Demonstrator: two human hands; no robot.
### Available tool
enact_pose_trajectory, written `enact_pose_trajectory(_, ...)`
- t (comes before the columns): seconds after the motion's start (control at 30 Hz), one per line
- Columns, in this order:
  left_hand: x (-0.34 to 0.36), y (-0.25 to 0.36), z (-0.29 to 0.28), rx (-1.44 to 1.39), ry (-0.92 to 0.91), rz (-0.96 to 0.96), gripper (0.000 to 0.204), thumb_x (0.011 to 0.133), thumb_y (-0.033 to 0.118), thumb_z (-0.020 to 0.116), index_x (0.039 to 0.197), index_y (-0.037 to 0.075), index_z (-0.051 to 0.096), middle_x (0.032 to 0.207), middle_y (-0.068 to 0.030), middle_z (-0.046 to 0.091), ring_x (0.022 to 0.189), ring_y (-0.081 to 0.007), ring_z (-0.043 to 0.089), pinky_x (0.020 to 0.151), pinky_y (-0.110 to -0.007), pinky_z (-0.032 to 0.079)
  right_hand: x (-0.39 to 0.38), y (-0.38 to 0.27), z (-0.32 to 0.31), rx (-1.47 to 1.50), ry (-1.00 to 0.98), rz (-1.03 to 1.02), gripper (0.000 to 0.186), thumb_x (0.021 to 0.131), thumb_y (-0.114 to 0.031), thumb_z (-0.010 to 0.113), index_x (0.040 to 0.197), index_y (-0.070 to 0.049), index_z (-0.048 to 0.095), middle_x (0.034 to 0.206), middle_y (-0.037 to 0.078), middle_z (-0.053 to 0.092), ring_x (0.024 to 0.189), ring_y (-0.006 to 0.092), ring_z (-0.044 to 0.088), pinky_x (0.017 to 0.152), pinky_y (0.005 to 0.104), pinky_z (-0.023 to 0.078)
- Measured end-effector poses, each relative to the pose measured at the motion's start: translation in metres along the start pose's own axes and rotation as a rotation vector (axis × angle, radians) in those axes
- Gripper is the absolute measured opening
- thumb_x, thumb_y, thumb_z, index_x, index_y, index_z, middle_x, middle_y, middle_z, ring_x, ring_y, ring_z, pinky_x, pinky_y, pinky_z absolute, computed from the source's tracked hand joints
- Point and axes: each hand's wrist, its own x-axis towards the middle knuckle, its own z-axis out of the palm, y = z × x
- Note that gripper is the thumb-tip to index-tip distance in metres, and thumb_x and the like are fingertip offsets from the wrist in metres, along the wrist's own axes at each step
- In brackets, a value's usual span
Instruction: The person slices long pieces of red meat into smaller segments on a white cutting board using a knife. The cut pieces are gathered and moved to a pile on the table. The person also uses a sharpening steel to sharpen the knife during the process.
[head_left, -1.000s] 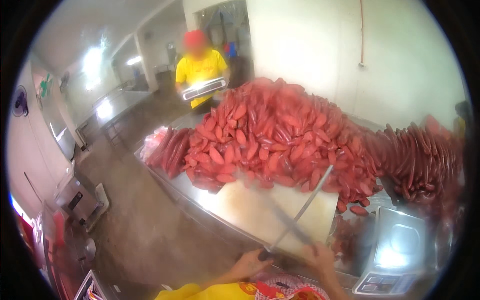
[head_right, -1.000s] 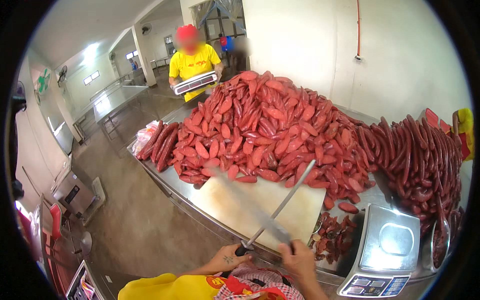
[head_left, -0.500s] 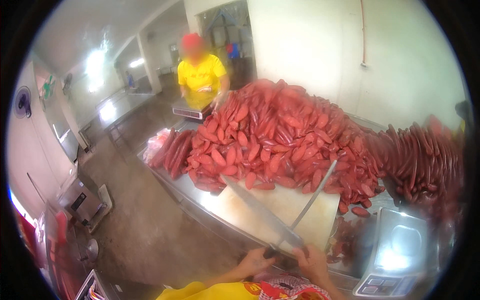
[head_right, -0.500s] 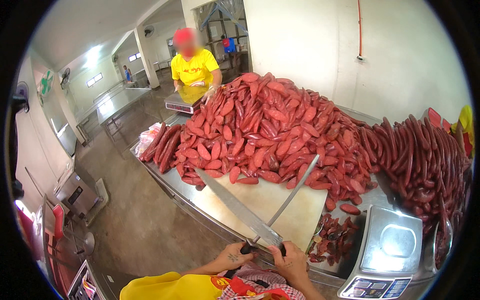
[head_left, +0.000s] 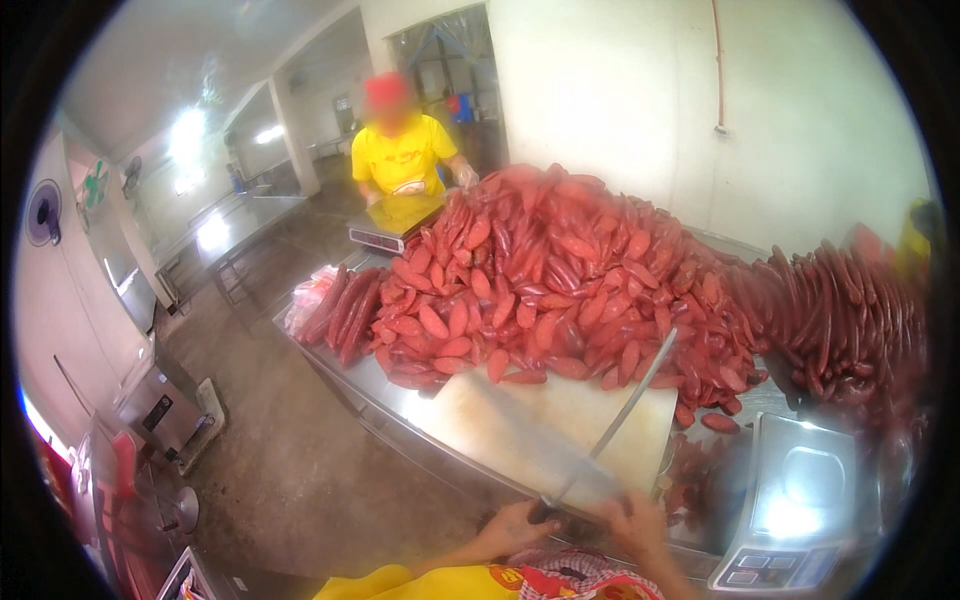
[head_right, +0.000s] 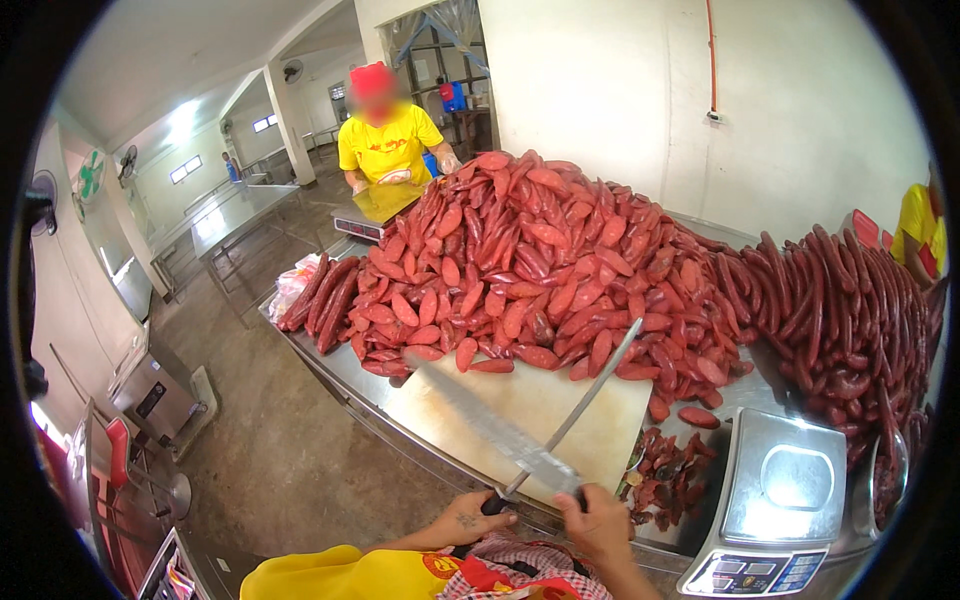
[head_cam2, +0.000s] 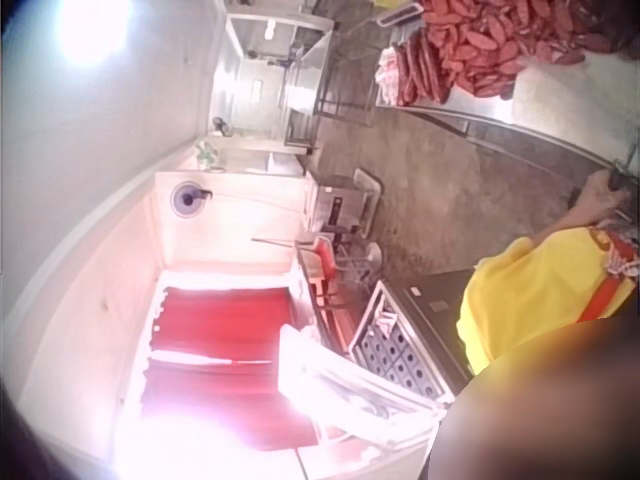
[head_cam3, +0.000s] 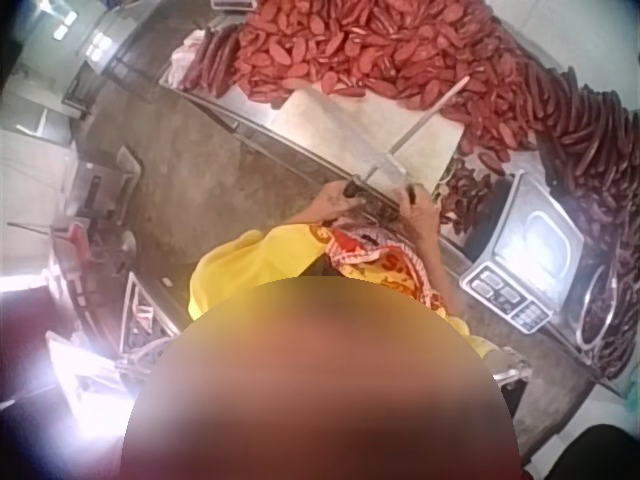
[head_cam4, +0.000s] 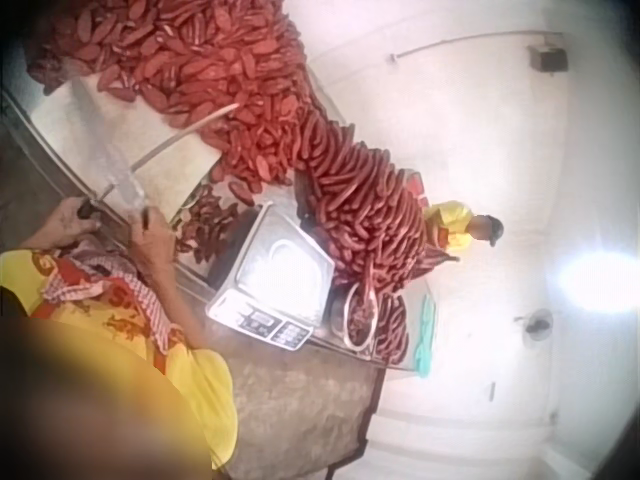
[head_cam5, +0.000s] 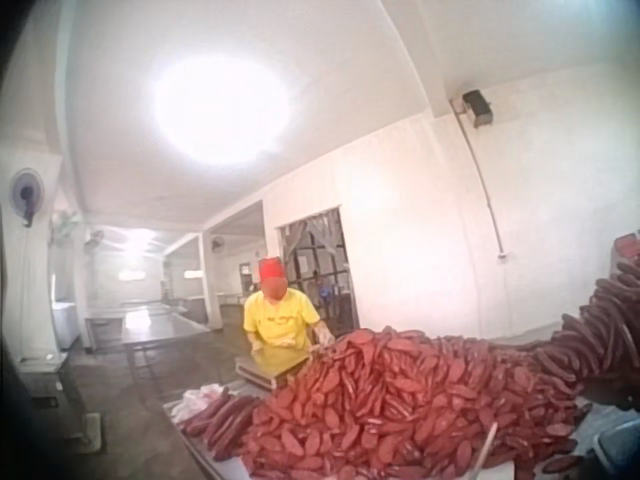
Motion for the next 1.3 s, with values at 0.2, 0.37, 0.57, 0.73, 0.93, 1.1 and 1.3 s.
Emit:
enact_pose_trajectory(0.2,-0.012,-0.004,-0.012,-0.027,0.092,0.023,0.041,0.082,0.036,0.072,0.098,-0.001,0.064,0.065,-0.0079,0.063,0.053,-0.0130,0.059,0.053,-0.027,0.049,0.016,0.026,-0.038,0.126,0.243,0.403,0.031,0.086,-0.031,0.065,0.082,0.000,0.061,0.072,0.020,0.061,0.061,0.0366,0.060,0.057,0.0435,0.047)
enact_pose_trajectory(0.37,0.002,0.001,0.001,-0.004,0.038,-0.001,0.038,0.081,0.035,0.073,0.095,0.000,0.065,0.064,-0.0085,0.064,0.055,-0.0158,0.061,0.056,-0.031,0.050,-0.005,-0.013,-0.002,-0.059,-0.025,-0.083,0.039,0.084,-0.040,0.066,0.079,-0.002,0.060,0.074,0.019,0.062,0.066,0.0378,0.063,0.058,0.0453,0.049)
enact_pose_trajectory(0.57,-0.010,-0.014,-0.003,-0.094,0.021,-0.065,0.027,0.079,0.022,0.076,0.088,0.000,0.062,0.068,-0.0056,0.064,0.052,-0.0119,0.057,0.050,-0.028,0.047,0.005,0.018,-0.045,-0.004,0.126,0.221,0.041,0.086,-0.043,0.064,0.081,-0.002,0.060,0.078,0.021,0.064,0.070,0.0383,0.064,0.061,0.0452,0.051)
enact_pose_trajectory(0.73,-0.004,-0.009,0.007,-0.146,-0.008,-0.192,0.024,0.081,0.017,0.073,0.092,-0.002,0.062,0.064,-0.0048,0.062,0.053,-0.0090,0.054,0.048,-0.026,0.043,-0.009,0.012,-0.040,-0.005,0.113,0.221,0.044,0.089,-0.048,0.058,0.085,-0.003,0.061,0.082,0.021,0.065,0.074,0.0384,0.064,0.066,0.0460,0.051)
enact_pose_trajectory(0.93,0.000,0.003,0.010,-0.175,-0.071,-0.160,0.023,0.079,0.013,0.076,0.089,-0.001,0.060,0.068,-0.0026,0.061,0.049,-0.0088,0.052,0.044,-0.025,0.042,-0.017,0.013,-0.023,-0.069,0.021,0.149,0.047,0.089,-0.051,0.057,0.089,-0.004,0.062,0.083,0.021,0.065,0.075,0.0389,0.064,0.067,0.0463,0.051)
enact_pose_trajectory(1.1,0.003,-0.019,0.007,-0.141,-0.019,-0.018,0.030,0.079,0.019,0.074,0.097,-0.002,0.063,0.071,-0.0082,0.065,0.056,-0.0112,0.057,0.053,-0.028,0.047,0.002,0.032,-0.059,0.230,0.230,0.529,0.047,0.089,-0.049,0.058,0.085,-0.003,0.061,0.079,0.023,0.063,0.070,0.0406,0.063,0.062,0.0467,0.051)
enact_pose_trajectory(1.3,0.021,-0.015,0.020,-0.079,-0.003,0.009,0.029,0.078,0.018,0.076,0.095,-0.001,0.062,0.074,-0.0049,0.065,0.058,-0.0106,0.058,0.050,-0.027,0.047,-0.010,0.002,-0.014,-0.038,-0.007,0.010,0.046,0.089,-0.049,0.058,0.085,-0.004,0.059,0.080,0.023,0.062,0.068,0.0403,0.063,0.061,0.0475,0.050)
